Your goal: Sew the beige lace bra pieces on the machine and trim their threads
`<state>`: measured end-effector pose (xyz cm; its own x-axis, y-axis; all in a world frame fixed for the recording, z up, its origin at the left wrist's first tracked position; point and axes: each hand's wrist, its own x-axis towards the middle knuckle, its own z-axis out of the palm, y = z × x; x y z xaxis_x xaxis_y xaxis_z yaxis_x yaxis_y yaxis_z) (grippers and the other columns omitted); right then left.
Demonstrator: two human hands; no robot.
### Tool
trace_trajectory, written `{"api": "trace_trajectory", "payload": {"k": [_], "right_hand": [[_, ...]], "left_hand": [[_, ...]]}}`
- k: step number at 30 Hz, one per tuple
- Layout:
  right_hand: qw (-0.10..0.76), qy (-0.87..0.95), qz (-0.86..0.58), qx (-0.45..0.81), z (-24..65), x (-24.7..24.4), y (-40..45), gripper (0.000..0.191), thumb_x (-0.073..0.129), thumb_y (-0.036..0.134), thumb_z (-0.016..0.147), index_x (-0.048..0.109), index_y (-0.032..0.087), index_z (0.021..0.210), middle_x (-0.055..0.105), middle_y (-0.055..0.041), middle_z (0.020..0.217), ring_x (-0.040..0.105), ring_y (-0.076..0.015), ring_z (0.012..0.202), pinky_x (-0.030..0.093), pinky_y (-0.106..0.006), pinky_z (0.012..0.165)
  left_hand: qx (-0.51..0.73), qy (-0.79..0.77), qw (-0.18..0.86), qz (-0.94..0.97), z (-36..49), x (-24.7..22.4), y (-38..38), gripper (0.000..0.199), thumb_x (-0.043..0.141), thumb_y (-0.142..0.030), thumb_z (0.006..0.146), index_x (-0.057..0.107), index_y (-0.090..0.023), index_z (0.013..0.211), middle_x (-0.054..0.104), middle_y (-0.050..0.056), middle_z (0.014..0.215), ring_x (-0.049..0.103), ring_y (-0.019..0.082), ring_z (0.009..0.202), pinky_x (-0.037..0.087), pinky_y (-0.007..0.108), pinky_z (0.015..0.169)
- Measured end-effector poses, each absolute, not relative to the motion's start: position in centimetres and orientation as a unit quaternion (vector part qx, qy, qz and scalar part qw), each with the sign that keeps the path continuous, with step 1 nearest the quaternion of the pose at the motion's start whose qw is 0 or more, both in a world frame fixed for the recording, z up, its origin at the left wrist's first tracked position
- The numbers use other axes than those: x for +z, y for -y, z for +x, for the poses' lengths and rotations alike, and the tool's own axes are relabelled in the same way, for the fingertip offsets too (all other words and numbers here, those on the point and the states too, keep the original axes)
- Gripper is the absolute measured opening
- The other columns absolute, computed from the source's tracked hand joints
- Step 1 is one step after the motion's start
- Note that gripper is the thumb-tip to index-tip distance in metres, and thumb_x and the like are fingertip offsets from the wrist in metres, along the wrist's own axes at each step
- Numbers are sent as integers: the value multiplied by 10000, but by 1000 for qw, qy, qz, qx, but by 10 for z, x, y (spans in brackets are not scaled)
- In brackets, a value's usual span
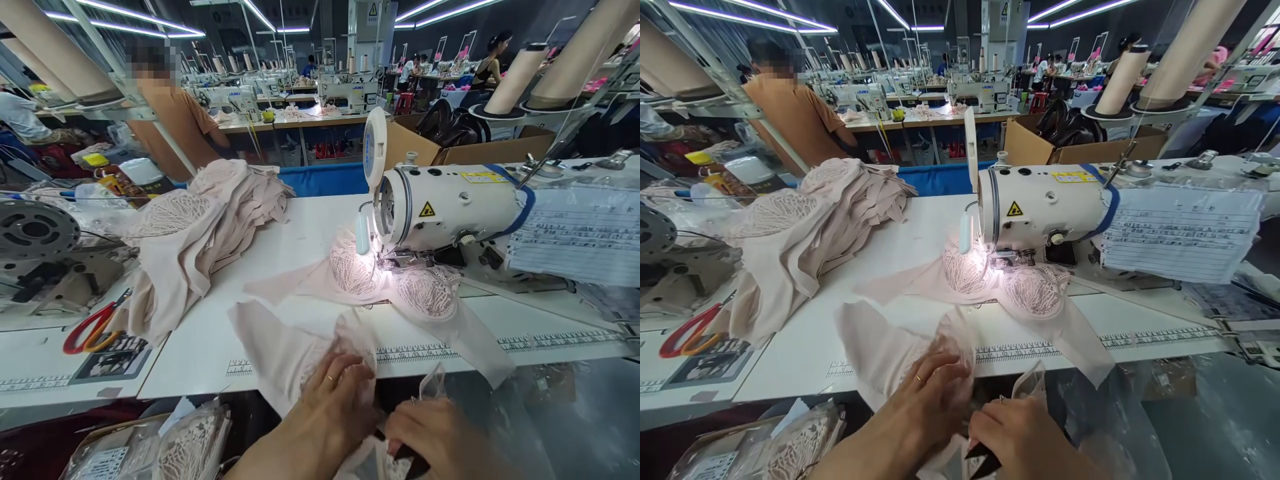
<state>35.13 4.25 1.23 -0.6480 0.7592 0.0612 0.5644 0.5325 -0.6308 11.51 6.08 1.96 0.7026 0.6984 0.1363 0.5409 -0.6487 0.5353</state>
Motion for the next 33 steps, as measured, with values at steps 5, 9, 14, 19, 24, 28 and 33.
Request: {"api": "trace_trajectory", "payload": {"k": [5, 9, 14, 19, 24, 28, 33], "right_hand": [[130, 828, -398, 372, 365, 33, -32, 180, 577, 71, 741, 584, 251, 734, 715, 19, 712, 668, -179, 675, 424, -263, 631], [106, 770, -420, 469, 372, 31, -39, 161, 615, 161, 840, 551, 235, 712, 621, 24, 664, 586, -160, 664, 376, -252, 602], [166, 634, -378, 654, 380, -3, -56, 515, 671, 661, 842, 453, 219, 692, 416, 42, 674, 334, -109, 565, 268, -269, 533], [283, 468, -343, 764, 373, -34, -55, 602, 659, 685, 838, 363, 225, 586, 338, 50, 570, 305, -112, 514, 252, -276, 499], [343, 358, -351, 794, 363, -46, -46, 676, 721, 689, 759, 257, 243, 552, 219, 82, 490, 189, -90, 457, 200, -249, 432], [350, 360, -335, 798, 363, -48, -46, 694, 742, 720, 720, 281, 238, 527, 231, 79, 458, 196, -90, 441, 177, -254, 432], [345, 380, -326, 794, 366, -46, -46, 702, 742, 709, 736, 273, 234, 519, 203, 83, 466, 177, -86, 434, 166, -271, 446]], "left_hand": [[123, -210, 355, 903, 109, 23, -62, 126, 675, -294, 947, 736, -215, 872, 732, 70, 1180, 624, 265, 1180, 318, 480, 1179], [119, -303, 550, 769, 96, 3, -63, 287, 610, -331, 971, 661, -165, 742, 650, 28, 689, 583, 151, 657, 435, 267, 682], [297, -399, 723, 478, 104, -23, -55, 572, 770, -561, 816, 460, -162, 549, 375, -46, 574, 327, 85, 557, 268, 230, 558], [390, -361, 808, 255, 120, -45, -41, 672, 866, -607, 667, 380, -182, 484, 324, -62, 475, 292, 65, 464, 236, 227, 489], [405, -350, 816, 219, 127, -52, -37, 653, 895, -577, 643, 396, -179, 506, 338, -81, 444, 249, 31, 395, 194, 203, 437], [406, -341, 822, 206, 128, -50, -36, 630, 908, -554, 637, 421, -174, 515, 364, -74, 442, 261, 31, 386, 187, 204, 422], [404, -331, 828, 204, 127, -46, -35, 624, 914, -533, 642, 416, -176, 522, 339, -84, 451, 245, 25, 387, 180, 206, 417]]}}
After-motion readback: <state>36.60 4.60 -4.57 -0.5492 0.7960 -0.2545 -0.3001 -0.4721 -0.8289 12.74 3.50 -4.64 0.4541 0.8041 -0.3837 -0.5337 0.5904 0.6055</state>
